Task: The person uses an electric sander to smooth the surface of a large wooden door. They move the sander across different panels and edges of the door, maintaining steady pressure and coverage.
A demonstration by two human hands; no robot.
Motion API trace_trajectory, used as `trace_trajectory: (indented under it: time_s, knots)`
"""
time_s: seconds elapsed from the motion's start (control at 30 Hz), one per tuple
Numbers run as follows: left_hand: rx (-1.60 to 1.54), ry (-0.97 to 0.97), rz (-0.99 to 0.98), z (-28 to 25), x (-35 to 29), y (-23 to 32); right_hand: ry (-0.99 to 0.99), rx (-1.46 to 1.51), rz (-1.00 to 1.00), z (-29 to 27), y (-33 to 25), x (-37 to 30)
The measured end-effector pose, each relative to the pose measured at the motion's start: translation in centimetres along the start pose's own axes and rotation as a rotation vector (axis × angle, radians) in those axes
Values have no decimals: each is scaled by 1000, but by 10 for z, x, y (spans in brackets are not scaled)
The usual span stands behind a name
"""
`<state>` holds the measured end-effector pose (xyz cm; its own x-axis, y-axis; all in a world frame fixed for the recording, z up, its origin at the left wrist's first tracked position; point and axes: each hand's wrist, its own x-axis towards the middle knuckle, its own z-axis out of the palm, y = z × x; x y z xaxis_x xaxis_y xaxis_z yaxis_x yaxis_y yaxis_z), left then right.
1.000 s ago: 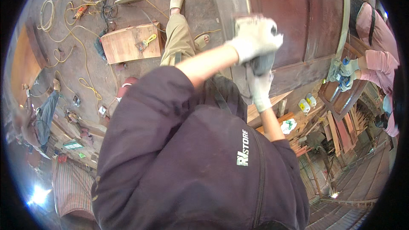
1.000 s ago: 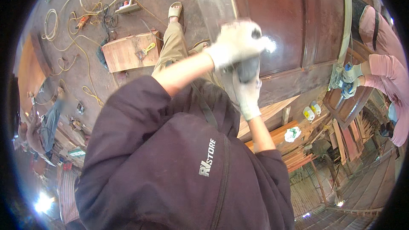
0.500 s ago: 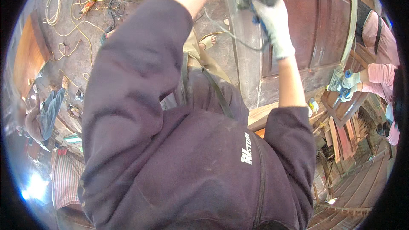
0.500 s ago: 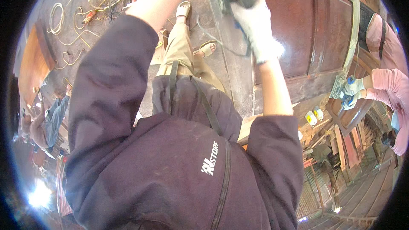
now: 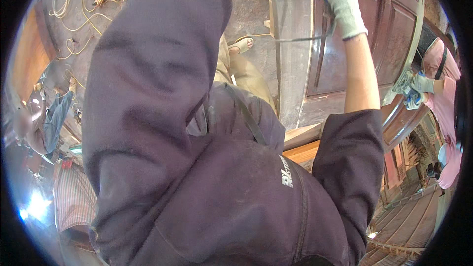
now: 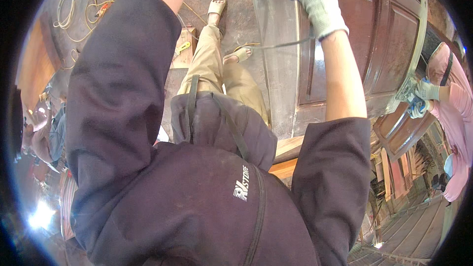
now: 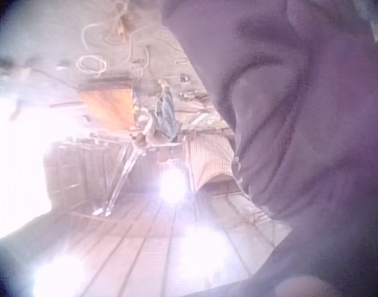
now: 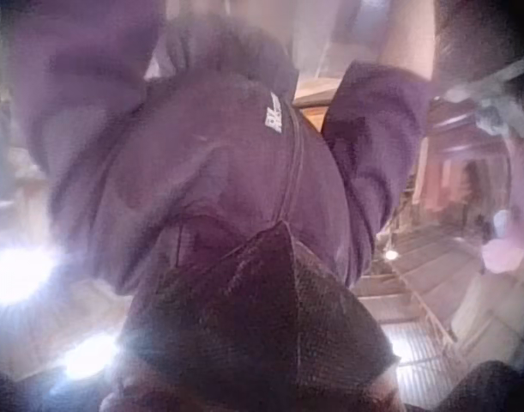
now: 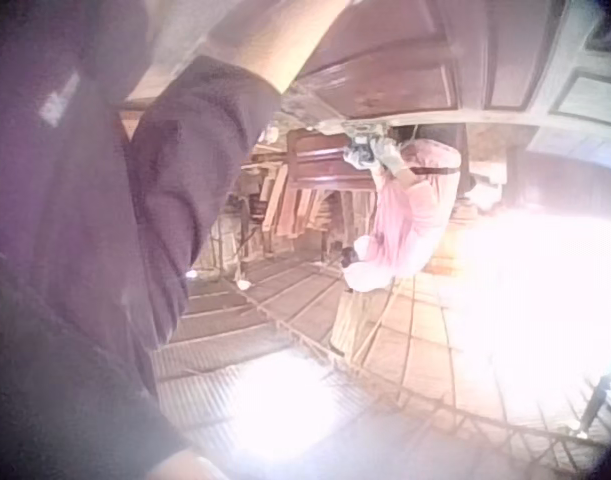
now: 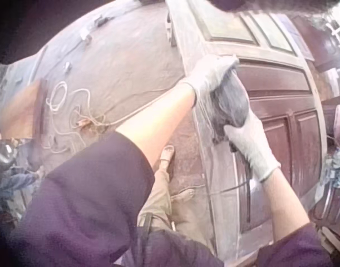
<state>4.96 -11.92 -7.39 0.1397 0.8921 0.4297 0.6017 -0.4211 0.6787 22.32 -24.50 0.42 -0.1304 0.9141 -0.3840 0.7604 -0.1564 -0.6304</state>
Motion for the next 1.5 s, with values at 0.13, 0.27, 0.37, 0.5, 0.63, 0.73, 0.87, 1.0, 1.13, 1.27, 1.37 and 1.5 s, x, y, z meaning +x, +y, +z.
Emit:
trace_trajectory:
  time_s: [0.13,0.27,0.37,0.5,0.63,0.73,0.87,1.0,1.13,1.27,1.37,1.5]
  knots:
    - [-314,-29,-224,-5,-17,30,21,1,112,-3,-36,-33]
    - [-540,-186,-614,-16,-88,138,221,-110,-7,13,54,-106]
    - [-494,-362,-779,-5,-127,186,124,-43,163,8,91,-167]
    - [-597,-343,-741,4,-153,201,113,-147,146,9,103,-199]
    - [-620,-276,-737,-5,-113,154,201,-199,-31,11,67,-137]
    - [-553,-67,-495,-2,-63,102,219,-181,-64,7,28,-70]
    - [-165,60,-156,13,-13,30,138,-212,-127,-2,4,-14]
    - [-454,127,-450,-2,-53,69,175,-214,-127,10,28,-42]
    - [-600,-117,-612,-1,-121,142,217,-143,70,23,66,-131]
    - [-490,-343,-676,12,-190,222,93,3,340,30,97,-243]
    - [-452,-341,-677,19,-236,268,46,-16,394,42,140,-307]
    - [-524,-440,-748,17,-231,272,107,123,361,30,116,-300]
